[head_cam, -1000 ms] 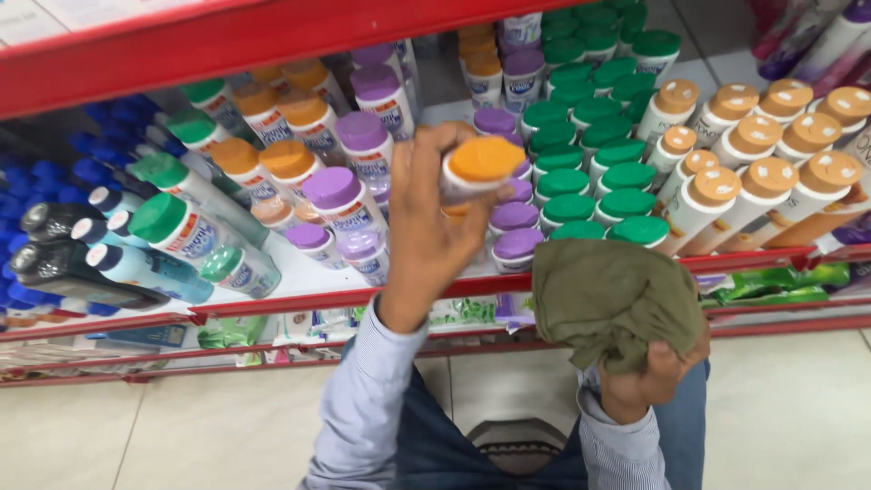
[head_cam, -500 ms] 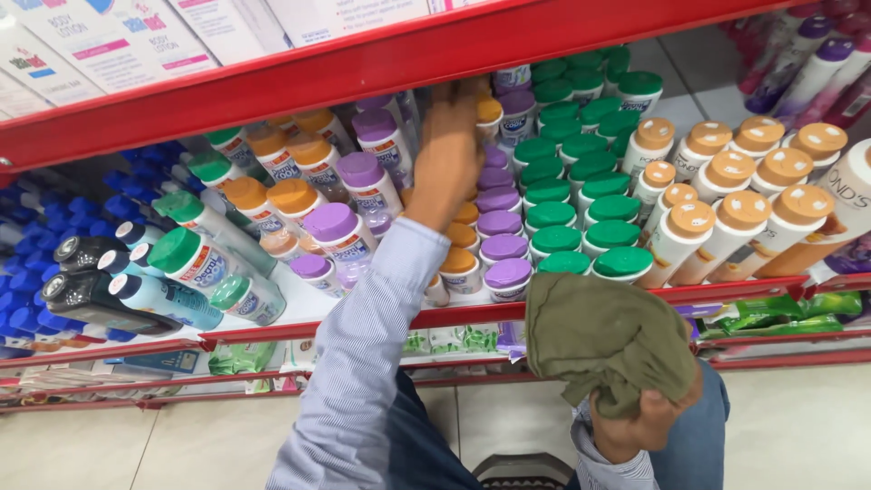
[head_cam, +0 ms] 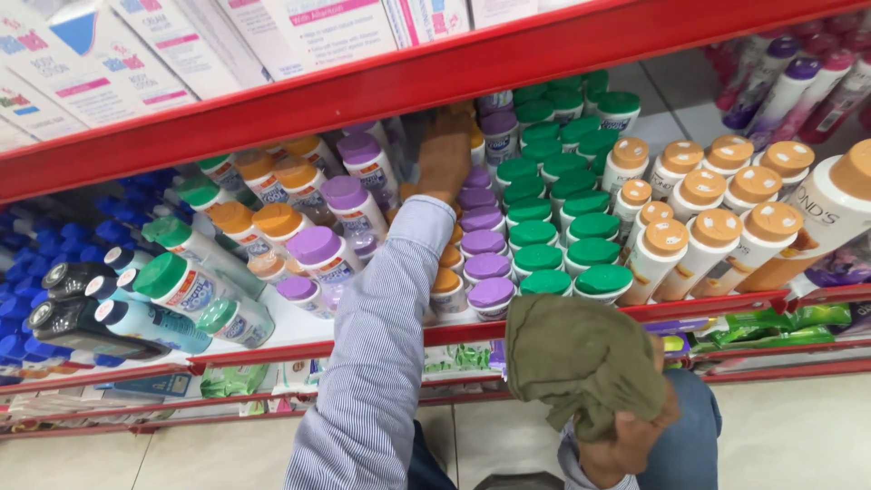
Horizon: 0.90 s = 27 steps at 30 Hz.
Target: Cleaning powder containers and arranging them on a shelf in a store.
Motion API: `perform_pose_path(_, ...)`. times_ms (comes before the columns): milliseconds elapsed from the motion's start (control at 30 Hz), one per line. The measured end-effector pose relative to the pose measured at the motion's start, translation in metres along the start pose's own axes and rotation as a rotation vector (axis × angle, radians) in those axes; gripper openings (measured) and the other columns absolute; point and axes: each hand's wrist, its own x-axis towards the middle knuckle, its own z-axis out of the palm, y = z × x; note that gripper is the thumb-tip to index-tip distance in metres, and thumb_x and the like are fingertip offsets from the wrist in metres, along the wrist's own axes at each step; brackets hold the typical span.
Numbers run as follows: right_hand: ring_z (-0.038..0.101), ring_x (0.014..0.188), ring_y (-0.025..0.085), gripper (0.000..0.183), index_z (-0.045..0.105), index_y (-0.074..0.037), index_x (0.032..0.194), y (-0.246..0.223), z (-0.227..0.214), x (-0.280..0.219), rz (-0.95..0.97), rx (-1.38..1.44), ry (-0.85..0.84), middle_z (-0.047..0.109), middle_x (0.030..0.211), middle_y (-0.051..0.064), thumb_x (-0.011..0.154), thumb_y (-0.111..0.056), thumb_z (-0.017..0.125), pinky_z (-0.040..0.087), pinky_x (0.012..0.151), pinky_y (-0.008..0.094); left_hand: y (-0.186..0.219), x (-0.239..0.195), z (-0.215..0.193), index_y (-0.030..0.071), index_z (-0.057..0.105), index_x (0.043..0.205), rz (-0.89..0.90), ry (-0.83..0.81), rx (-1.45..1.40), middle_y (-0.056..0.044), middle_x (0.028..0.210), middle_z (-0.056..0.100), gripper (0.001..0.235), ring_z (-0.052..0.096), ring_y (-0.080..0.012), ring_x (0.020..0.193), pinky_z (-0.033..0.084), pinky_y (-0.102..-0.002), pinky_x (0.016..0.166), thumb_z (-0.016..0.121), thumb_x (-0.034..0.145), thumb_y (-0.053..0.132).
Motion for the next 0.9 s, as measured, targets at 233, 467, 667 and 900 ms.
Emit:
perform_pose_path(233, 0.052, 0.132, 0.035, 0.038, 0.064, 0.002, 0.122, 0.01, -0.011, -0.021, 0.713, 0.995, 0.128, 0.045, 0.145, 0.026, 0.094, -0.019, 0.079, 0.043, 0.12, 0.051, -0.021, 0.005, 0.051, 0.013, 0.066, 0.108, 0.069, 0.188, -0.007, -0.019, 0.111, 0.062, 0.021, 0.066, -0.0398, 0.099, 0.057, -0.05, 0.078, 0.062, 0.088, 0.015)
perform_pose_path(467, 0.053, 0.135, 0.036, 0.04, 0.064, 0.005, 0.12, 0.009, -0.011, -0.017, 0.755, 1.028, 0.122, 0.045, 0.15, 0.028, 0.091, -0.017, 0.08, 0.044, 0.119, 0.053, -0.018, 0.009, 0.043, 0.014, 0.067, 0.111, -0.052, 0.027, -0.045, -0.018, 0.115, 0.064, 0.021, 0.066, -0.0388, 0.104, 0.057, -0.05, 0.08, 0.059, 0.092, 0.014)
perform_pose_path(667, 0.054, 0.131, 0.034, 0.044, 0.063, 0.006, 0.122, 0.013, -0.016, -0.026, 0.772, 0.953, 0.108, 0.046, 0.142, 0.026, 0.091, -0.021, 0.077, 0.044, 0.116, 0.049, -0.026, 0.013, 0.054, 0.012, 0.066, 0.114, -0.017, 0.052, -0.027, -0.02, 0.114, 0.066, 0.02, 0.068, -0.0375, 0.104, 0.057, -0.048, 0.086, 0.06, 0.095, 0.013)
perform_pose_path(900, 0.055, 0.128, 0.033, 0.045, 0.063, 0.004, 0.125, 0.006, -0.014, -0.018, 0.752, 0.916, 0.095, 0.048, 0.143, 0.027, 0.091, -0.023, 0.077, 0.046, 0.115, 0.048, -0.021, 0.011, 0.025, 0.015, 0.068, 0.12, -0.077, -0.027, -0.202, -0.022, 0.113, 0.066, 0.044, 0.065, -0.0399, 0.107, 0.054, -0.048, 0.09, 0.072, 0.076, 0.011)
